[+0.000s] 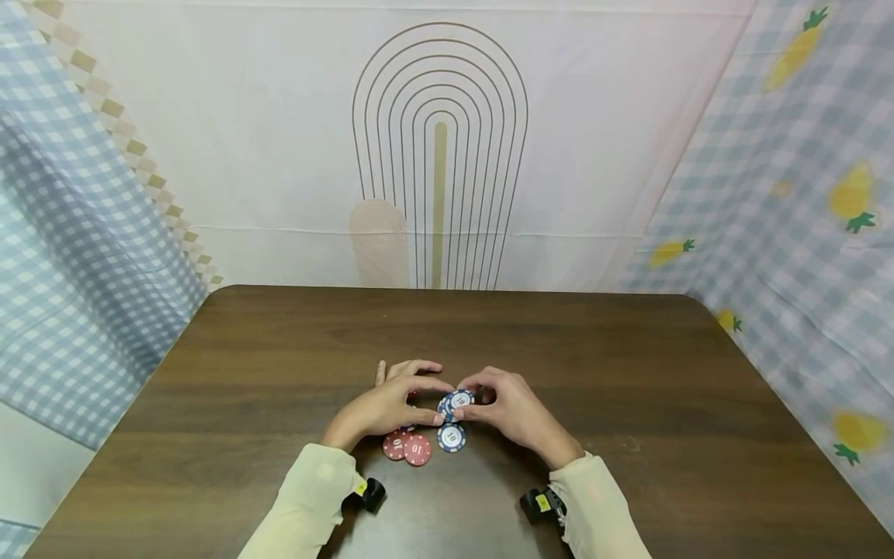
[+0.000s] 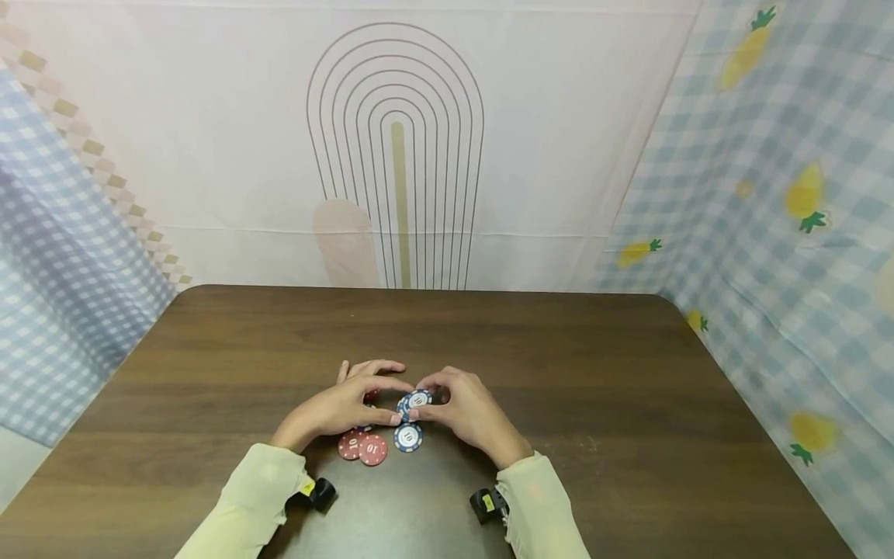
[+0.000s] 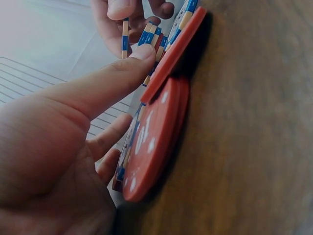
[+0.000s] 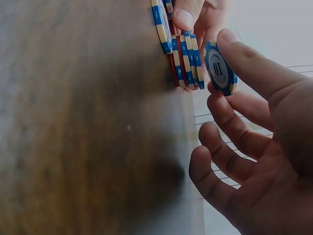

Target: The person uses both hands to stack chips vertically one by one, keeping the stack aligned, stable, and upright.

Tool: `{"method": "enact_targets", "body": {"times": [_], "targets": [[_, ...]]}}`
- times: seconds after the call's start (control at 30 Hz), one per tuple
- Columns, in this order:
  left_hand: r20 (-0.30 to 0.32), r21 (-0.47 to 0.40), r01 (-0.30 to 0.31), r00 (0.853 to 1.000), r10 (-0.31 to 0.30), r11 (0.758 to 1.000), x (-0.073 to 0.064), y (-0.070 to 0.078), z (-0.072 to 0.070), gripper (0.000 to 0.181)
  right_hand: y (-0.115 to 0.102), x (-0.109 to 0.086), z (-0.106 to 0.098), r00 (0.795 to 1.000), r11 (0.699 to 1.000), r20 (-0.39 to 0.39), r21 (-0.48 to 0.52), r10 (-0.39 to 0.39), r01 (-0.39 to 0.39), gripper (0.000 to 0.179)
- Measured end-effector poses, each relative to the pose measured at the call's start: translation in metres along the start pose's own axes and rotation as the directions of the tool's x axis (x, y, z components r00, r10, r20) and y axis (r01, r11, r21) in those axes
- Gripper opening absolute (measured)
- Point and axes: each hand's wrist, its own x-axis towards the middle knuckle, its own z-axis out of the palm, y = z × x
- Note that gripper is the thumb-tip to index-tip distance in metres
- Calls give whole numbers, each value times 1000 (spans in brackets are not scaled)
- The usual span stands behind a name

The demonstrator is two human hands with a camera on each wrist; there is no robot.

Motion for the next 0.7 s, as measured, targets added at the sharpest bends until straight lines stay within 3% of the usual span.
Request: {"method": "enact_targets", "body": {"times": [0.3, 0.7], "targets": [[2, 10, 8, 1000, -8, 1000, -1, 1, -1, 40, -4, 4, 3, 999, 998, 29, -61, 28, -27, 27], [-5, -3, 7, 1000, -7, 1000, -1, 6, -1, 37, 7, -1, -14, 987, 996, 153, 71, 42, -53, 26]]}}
